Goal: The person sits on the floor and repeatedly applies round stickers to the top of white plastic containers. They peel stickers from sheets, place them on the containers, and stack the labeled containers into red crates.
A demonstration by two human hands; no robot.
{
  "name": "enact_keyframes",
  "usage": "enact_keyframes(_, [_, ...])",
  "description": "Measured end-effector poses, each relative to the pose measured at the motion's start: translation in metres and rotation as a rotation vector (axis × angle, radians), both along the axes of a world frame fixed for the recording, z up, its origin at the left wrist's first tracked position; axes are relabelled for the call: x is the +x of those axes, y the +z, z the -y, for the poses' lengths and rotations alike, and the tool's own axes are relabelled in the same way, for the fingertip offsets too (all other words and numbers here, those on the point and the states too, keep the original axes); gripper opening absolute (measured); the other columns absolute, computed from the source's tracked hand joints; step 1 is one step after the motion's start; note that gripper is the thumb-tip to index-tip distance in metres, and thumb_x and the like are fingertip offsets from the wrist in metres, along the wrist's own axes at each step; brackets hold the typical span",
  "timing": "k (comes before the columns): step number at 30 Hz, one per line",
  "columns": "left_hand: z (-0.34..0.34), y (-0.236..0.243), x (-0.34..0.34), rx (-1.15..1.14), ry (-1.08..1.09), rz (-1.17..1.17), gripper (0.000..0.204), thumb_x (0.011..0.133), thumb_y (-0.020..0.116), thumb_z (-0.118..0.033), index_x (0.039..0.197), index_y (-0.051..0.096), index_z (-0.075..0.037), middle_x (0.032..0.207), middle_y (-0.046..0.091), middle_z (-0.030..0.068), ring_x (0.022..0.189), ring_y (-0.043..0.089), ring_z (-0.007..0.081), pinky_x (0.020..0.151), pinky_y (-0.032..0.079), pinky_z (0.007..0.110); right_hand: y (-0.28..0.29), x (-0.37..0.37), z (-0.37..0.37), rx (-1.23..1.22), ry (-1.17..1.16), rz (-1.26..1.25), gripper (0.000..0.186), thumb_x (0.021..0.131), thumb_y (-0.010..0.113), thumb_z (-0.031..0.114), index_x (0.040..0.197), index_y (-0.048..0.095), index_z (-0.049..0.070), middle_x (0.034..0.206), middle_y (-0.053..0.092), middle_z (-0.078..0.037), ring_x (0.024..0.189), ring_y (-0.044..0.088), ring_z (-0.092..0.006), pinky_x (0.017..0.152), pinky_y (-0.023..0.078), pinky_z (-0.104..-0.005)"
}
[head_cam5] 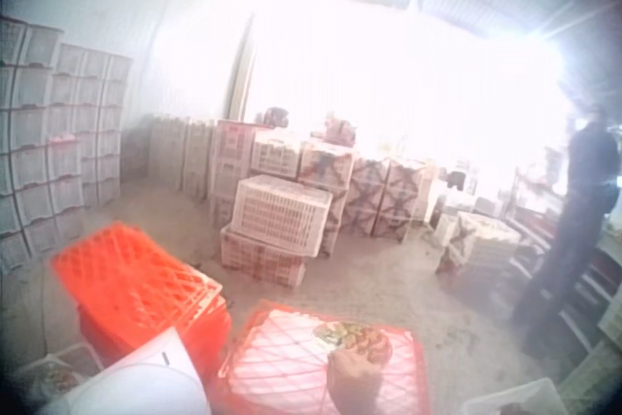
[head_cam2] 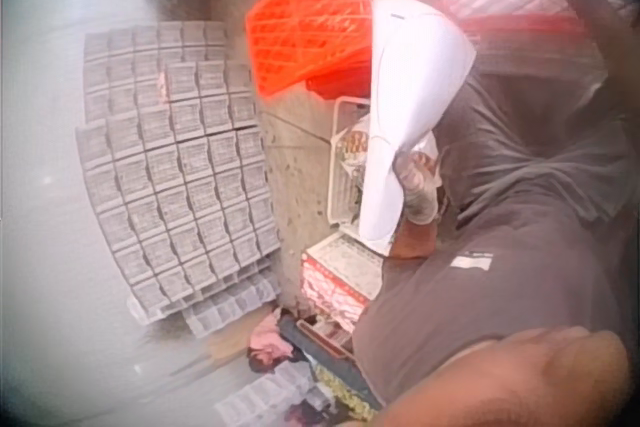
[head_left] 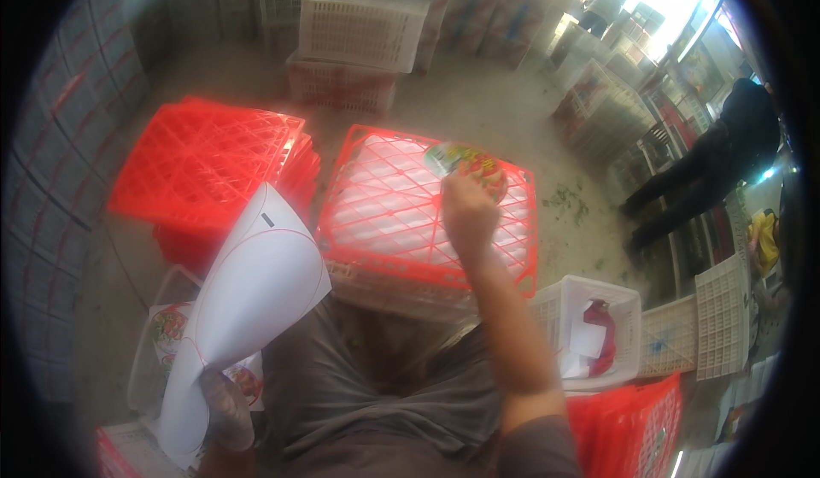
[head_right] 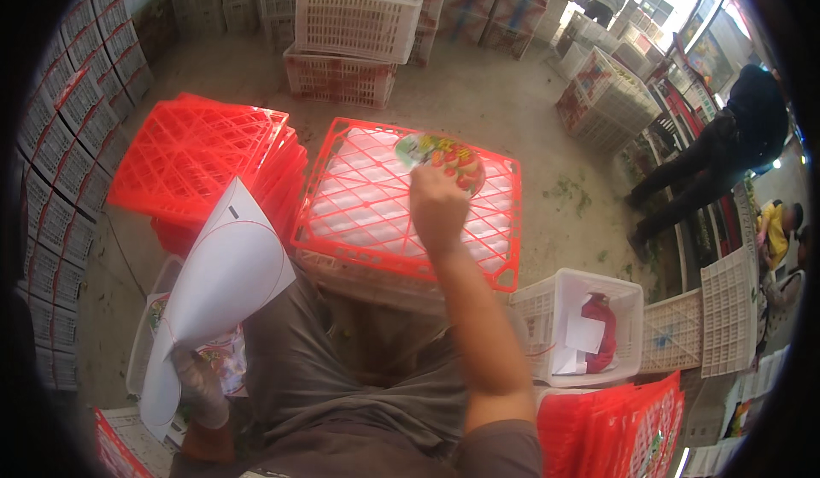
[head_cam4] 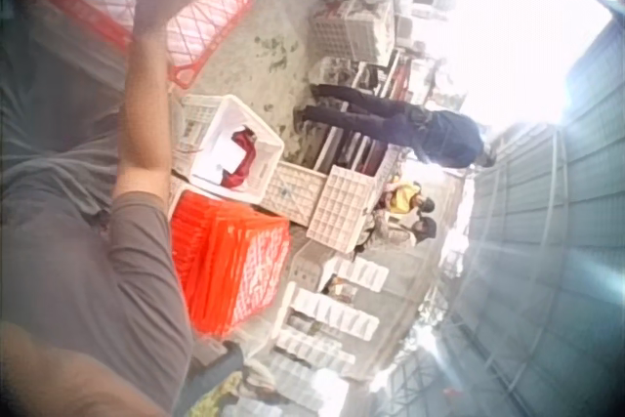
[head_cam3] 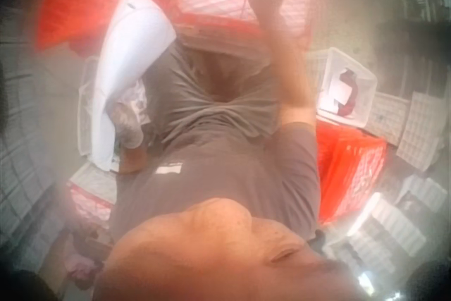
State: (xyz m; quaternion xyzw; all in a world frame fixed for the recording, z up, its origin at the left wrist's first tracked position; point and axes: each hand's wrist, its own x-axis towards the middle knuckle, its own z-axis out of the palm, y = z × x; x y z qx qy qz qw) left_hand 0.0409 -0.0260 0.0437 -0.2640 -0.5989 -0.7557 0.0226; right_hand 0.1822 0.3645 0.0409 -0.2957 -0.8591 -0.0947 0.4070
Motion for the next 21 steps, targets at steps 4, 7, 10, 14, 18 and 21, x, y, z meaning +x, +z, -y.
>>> enact_keyframes(4, [0.005, 0.003, 0.003, -0.047, -0.02, 0.005, 0.045, 0.09, 0.058, -0.024, 0.123, 0.057, 0.007, 0.125, 0.057, 0.0129, 0.117, 0.053, 0.0241, 0.103, 0.04, 0.039, -0.043, -0.021, 0.012, -0.216, -0.021, 0.287, 0.017, 0.088, 0.059, 0.021, 0.088, 0.068, 0.006, 0.084, 0.067, -0.011, 0.083, 0.065, -0.0303, 0.076, 0.052, -0.0426])
enact_keyframes(7, [0.003, 0.005, 0.005, -0.047, -0.092, 0.046, 0.048, 0.091, 0.057, -0.028, 0.125, 0.055, 0.007, 0.127, 0.055, 0.0142, 0.118, 0.052, 0.0251, 0.103, 0.039, 0.039, -0.046, -0.029, 0.002, -0.425, -0.172, 0.297, 0.032, 0.091, 0.057, 0.033, 0.107, 0.066, 0.007, 0.112, 0.063, -0.017, 0.111, 0.057, -0.0342, 0.097, 0.041, -0.0499])
enact_keyframes(10, [-0.004, 0.006, 0.013, 0.027, -0.337, 0.097, 0.05, 0.092, 0.056, -0.031, 0.125, 0.054, 0.006, 0.126, 0.055, 0.0145, 0.118, 0.052, 0.0246, 0.101, 0.04, 0.039, -0.043, -0.04, -0.005, -0.569, -0.45, 0.356, 0.055, 0.092, 0.051, 0.049, 0.132, 0.055, 0.012, 0.144, 0.041, -0.023, 0.134, 0.036, -0.0438, 0.11, 0.024, -0.0592])
enact_keyframes(14, [-0.016, 0.006, 0.02, 0.115, -0.441, 0.186, 0.048, 0.093, 0.057, -0.034, 0.121, 0.056, 0.005, 0.119, 0.06, 0.0135, 0.111, 0.056, 0.0225, 0.096, 0.044, 0.036, -0.052, -0.053, -0.01, -0.743, -0.531, 0.408, 0.076, 0.09, 0.044, 0.066, 0.15, 0.036, 0.022, 0.159, 0.017, -0.024, 0.143, 0.009, -0.0536, 0.112, 0.005, -0.0671])
enact_keyframes(18, [-0.022, 0.012, 0.034, 0.057, -0.511, 0.195, 0.045, 0.092, 0.058, -0.031, 0.119, 0.056, 0.005, 0.116, 0.061, 0.0137, 0.108, 0.057, 0.0227, 0.094, 0.045, 0.036, -0.035, -0.038, -0.002, -0.664, -0.439, 0.317, 0.074, 0.089, 0.048, 0.066, 0.144, 0.045, 0.016, 0.155, 0.024, -0.026, 0.143, 0.014, -0.0515, 0.112, 0.007, -0.0662])
enact_keyframes(21, [-0.036, 0.018, 0.047, -0.031, -0.63, 0.195, 0.043, 0.092, 0.059, -0.029, 0.118, 0.057, 0.005, 0.114, 0.062, 0.0139, 0.105, 0.059, 0.0228, 0.091, 0.046, 0.035, -0.004, -0.007, 0.037, -0.568, 0.021, -0.063, 0.065, 0.098, 0.045, 0.055, 0.131, 0.054, -0.001, 0.132, 0.055, -0.023, 0.121, 0.05, -0.0362, 0.111, 0.028, -0.0487])
